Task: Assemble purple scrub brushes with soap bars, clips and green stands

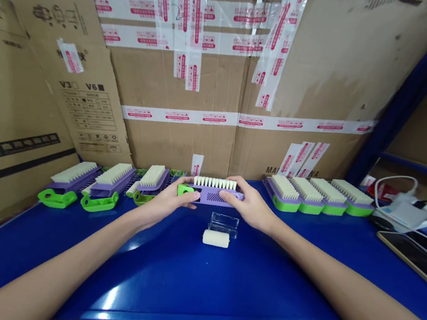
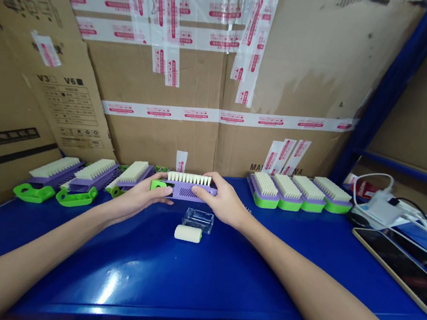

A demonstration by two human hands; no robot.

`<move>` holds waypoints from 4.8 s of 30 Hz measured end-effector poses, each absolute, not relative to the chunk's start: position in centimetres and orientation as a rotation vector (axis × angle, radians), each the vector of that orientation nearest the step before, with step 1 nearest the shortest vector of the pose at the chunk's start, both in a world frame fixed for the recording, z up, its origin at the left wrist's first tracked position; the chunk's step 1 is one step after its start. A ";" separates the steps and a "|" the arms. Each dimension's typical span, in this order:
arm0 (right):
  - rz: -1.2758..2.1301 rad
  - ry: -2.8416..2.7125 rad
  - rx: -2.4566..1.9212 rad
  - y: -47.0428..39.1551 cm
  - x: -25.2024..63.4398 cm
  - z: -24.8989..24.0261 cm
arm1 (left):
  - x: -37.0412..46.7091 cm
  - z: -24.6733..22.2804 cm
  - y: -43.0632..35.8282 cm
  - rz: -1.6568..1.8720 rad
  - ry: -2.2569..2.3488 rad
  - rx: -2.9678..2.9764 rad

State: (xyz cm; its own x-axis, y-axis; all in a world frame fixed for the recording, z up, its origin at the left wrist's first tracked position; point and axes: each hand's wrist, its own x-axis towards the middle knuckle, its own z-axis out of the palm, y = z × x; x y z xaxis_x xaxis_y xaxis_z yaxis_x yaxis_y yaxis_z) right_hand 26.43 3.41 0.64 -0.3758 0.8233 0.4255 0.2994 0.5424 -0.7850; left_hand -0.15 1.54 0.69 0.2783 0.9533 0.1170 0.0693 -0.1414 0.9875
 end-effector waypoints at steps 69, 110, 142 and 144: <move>0.389 -2.130 -0.747 3.2 27.1 0.0 | 0.5 0.1 1.1 1.136 1.019 1.676; 0.343 -2.154 -0.747 2.9 26.9 -0.2 | 0.6 0.3 1.0 1.142 1.080 1.720; 0.336 -2.160 -0.742 2.7 26.9 -0.1 | 0.8 0.4 0.7 1.124 1.081 1.732; 0.333 -2.159 -0.733 2.7 26.9 0.0 | 0.9 0.4 0.7 1.119 1.078 1.727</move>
State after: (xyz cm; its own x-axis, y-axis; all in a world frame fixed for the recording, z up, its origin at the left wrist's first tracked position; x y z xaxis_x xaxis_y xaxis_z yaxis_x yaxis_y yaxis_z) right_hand 26.91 2.70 0.01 -0.5005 0.6051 0.6192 0.3904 0.7961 -0.4624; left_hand 0.85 0.65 0.42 0.2468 0.9324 0.2641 0.2289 -0.3209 0.9190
